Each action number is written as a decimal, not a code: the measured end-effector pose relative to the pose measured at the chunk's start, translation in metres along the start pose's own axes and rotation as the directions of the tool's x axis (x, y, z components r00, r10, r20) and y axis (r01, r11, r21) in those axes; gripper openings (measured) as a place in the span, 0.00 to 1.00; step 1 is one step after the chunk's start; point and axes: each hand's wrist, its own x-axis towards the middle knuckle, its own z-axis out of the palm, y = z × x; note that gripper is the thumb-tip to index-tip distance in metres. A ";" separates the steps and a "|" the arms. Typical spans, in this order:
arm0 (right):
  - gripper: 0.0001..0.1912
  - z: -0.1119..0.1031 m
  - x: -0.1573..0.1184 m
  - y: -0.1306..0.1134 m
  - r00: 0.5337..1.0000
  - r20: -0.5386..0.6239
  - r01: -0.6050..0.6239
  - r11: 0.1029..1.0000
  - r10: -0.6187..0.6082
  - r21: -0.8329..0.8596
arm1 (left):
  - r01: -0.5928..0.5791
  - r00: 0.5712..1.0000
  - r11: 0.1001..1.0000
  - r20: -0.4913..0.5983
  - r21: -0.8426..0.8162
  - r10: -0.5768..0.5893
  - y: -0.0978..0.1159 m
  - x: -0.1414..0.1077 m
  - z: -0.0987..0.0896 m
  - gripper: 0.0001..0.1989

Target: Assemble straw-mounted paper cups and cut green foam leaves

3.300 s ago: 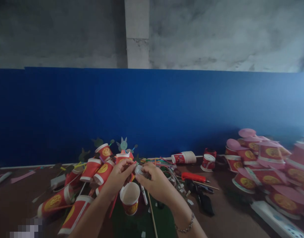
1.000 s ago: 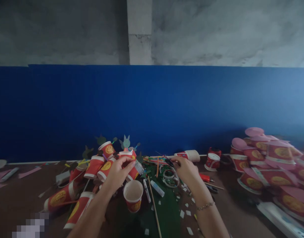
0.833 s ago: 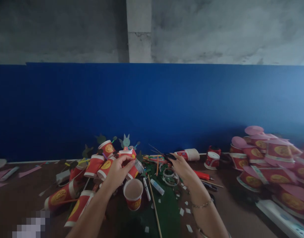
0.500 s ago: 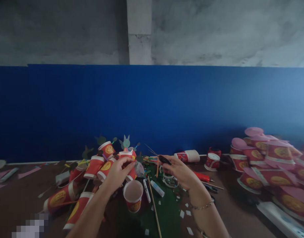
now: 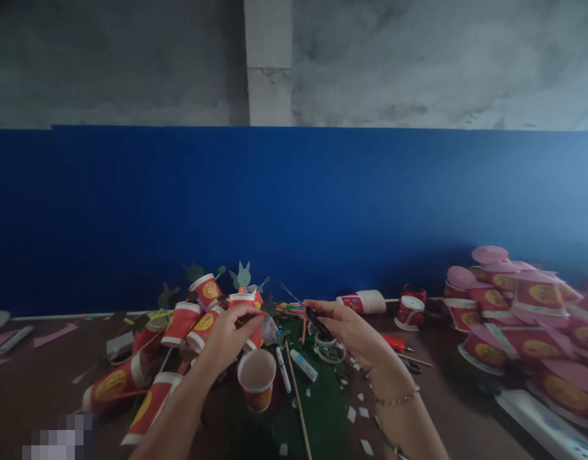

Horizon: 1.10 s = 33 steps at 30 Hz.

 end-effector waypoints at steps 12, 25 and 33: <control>0.25 -0.004 -0.004 -0.007 0.999 0.022 -0.038 0.998 0.039 -0.057 | -0.075 0.996 0.993 -0.040 0.087 0.079 -0.001 0.000 0.003 0.10; 0.22 -0.010 -0.010 -0.003 0.998 0.049 0.056 0.816 -0.035 -0.575 | -0.205 0.978 0.926 0.027 0.318 0.207 0.006 0.000 -0.002 0.08; 0.24 -0.006 -0.022 -0.013 0.990 -0.062 0.038 0.646 -0.131 -0.763 | -0.234 0.969 0.882 0.027 0.410 0.244 0.011 -0.003 -0.003 0.09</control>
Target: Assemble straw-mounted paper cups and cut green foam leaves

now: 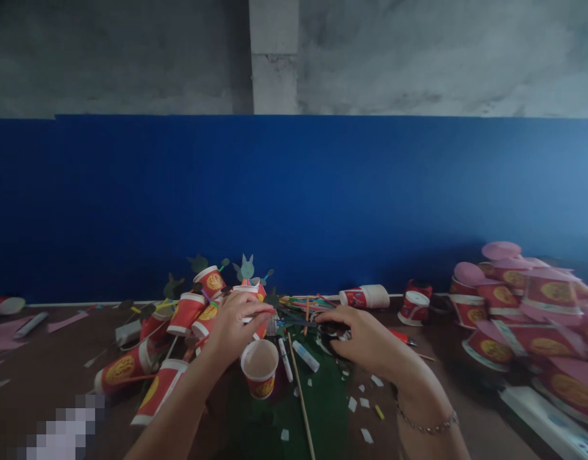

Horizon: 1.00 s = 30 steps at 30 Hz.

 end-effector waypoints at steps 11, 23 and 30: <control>0.26 0.000 -0.003 -0.023 0.991 0.118 0.085 0.987 -0.068 -0.139 | -0.111 0.990 0.994 0.089 -0.018 0.112 0.001 -0.003 0.009 0.08; 0.24 -0.005 -0.009 -0.008 0.990 0.142 0.037 0.986 -0.014 -0.165 | -0.143 0.990 0.989 -0.001 -0.025 0.143 0.018 -0.012 0.034 0.06; 0.24 -0.005 -0.010 -0.007 0.993 0.108 -0.018 0.984 0.038 -0.179 | -0.186 0.982 0.983 -0.032 0.005 0.186 0.019 -0.013 0.034 0.07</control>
